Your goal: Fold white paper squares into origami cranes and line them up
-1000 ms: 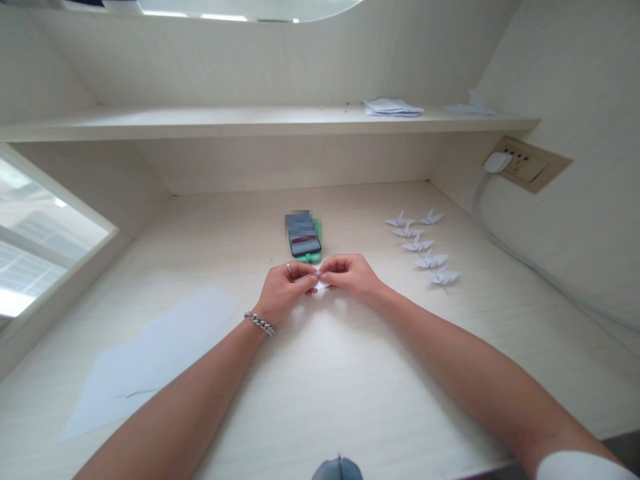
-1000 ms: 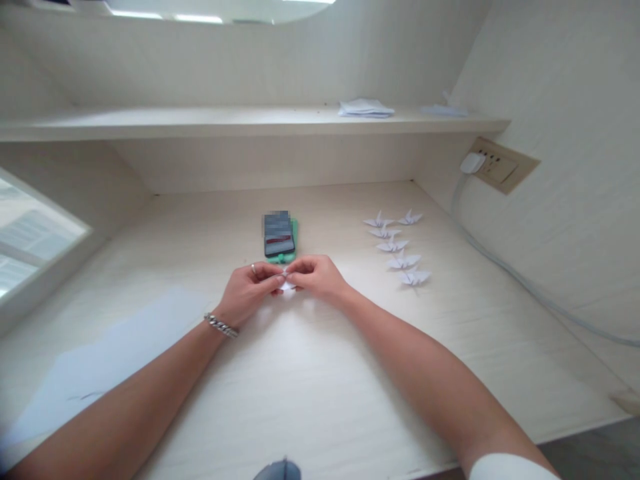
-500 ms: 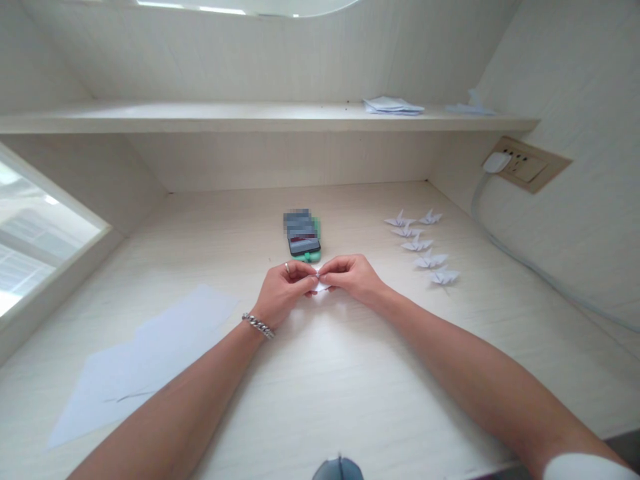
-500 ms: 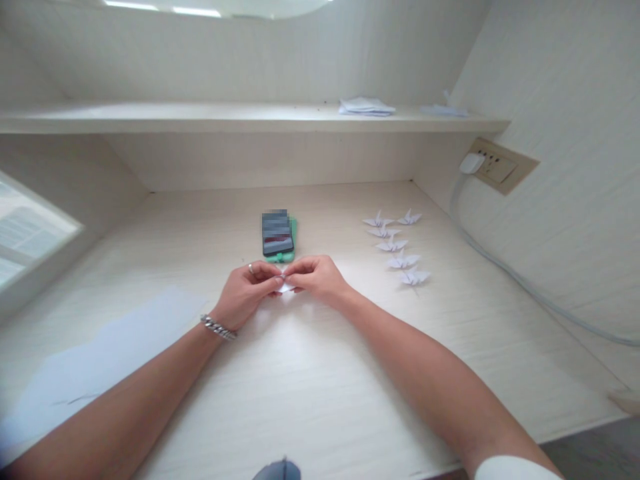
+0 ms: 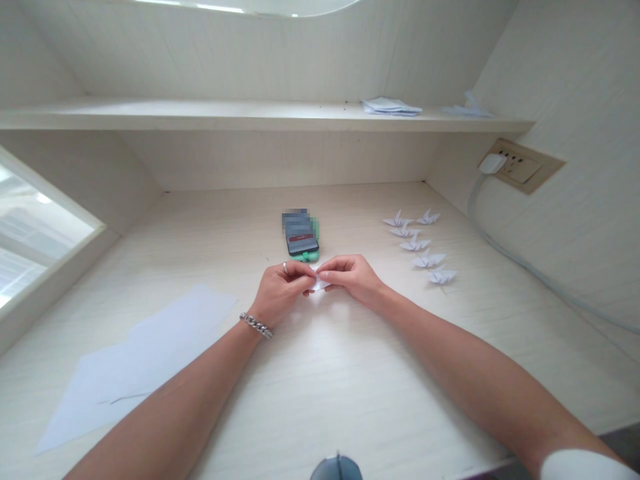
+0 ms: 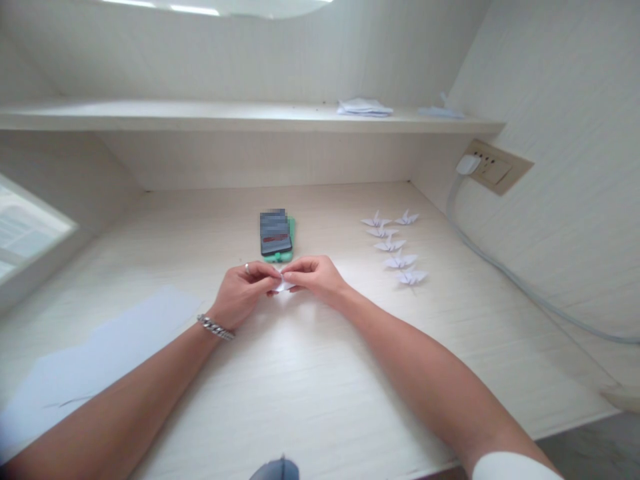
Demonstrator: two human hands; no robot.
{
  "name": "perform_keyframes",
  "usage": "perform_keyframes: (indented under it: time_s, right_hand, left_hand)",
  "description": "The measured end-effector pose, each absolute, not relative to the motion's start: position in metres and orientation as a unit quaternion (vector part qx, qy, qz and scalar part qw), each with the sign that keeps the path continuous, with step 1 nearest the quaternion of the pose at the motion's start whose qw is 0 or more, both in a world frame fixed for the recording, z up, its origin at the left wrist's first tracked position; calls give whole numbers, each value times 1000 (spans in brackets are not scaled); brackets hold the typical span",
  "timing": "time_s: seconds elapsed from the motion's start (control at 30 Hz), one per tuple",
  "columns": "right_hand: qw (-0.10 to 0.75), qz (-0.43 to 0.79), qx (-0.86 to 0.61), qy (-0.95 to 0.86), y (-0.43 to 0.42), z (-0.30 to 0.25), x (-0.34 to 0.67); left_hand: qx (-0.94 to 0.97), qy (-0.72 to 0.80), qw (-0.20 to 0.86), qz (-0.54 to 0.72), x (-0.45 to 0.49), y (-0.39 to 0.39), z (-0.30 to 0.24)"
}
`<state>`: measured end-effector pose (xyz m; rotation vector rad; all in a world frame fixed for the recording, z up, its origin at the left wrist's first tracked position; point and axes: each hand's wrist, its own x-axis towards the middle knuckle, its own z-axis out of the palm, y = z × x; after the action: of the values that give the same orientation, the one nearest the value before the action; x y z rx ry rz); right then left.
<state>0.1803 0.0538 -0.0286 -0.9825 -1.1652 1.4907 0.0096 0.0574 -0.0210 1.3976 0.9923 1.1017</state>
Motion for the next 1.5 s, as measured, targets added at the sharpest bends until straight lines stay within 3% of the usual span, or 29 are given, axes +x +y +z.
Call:
perform_keyframes:
  time_s: [1.5]
  right_hand:
    - [522,508,-424,-538,58,-40,176]
  left_hand:
    - [548,431,533,480,9,61,-28]
